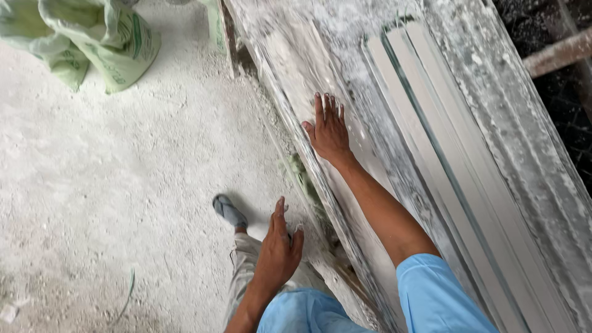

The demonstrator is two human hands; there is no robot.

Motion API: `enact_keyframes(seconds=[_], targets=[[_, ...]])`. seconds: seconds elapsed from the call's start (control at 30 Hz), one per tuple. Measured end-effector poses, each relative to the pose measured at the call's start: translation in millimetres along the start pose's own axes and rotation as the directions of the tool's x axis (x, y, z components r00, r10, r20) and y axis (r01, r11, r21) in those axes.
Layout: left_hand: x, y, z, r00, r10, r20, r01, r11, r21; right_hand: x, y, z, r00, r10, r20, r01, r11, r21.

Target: The person retrieves a bundle of white fiberglass strands from a bucket, then lays and smooths the strands across a long rectangular mold. They use a small trowel to press and spread the material along the mold surface, ensuring even coverage.

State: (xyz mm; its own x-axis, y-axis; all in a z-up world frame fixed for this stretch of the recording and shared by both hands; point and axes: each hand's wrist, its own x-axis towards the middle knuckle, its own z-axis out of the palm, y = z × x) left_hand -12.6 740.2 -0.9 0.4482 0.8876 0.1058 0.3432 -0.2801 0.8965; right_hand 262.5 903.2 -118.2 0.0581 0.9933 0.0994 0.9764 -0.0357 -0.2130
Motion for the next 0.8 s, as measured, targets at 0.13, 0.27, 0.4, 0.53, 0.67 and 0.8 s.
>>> enact_keyframes(seconds=[0.13, 0.27, 0.4, 0.53, 0.67, 0.8], targets=[[61.6, -36.0, -27.6, 0.906, -0.351, 0.238, 0.372, 0.927, -0.047, 68.7, -4.4, 9.7, 0.998, 0.05, 0.048, -0.05, 0.999, 0.005], [128.1, -68.7, -65.6, 0.982, -0.131, 0.139, 0.137, 0.99, -0.036, 135.5, -14.0, 15.7, 0.998, 0.053, 0.038, -0.051, 0.998, -0.04], [190.4, -95.7, -104.0, 0.989, -0.033, 0.144, 0.035, 0.999, -0.013, 194.9, -22.3, 22.7, 0.994, 0.087, 0.061, -0.083, 0.994, -0.063], [240.8, -112.1, -132.0, 0.958, -0.153, 0.242, 0.169, 0.984, -0.05, 235.8, -25.7, 27.4, 0.992, 0.115, 0.047, -0.111, 0.991, -0.078], [266.8, -114.1, -150.6, 0.966, -0.101, 0.236, 0.112, 0.993, -0.033, 267.3, -30.9, 32.9, 0.988, 0.15, 0.045, -0.151, 0.989, 0.004], [273.4, -117.5, -159.5, 0.943, -0.18, 0.281, 0.2, 0.979, -0.043, 274.4, -23.0, 28.8, 0.983, 0.17, 0.074, -0.176, 0.981, 0.084]])
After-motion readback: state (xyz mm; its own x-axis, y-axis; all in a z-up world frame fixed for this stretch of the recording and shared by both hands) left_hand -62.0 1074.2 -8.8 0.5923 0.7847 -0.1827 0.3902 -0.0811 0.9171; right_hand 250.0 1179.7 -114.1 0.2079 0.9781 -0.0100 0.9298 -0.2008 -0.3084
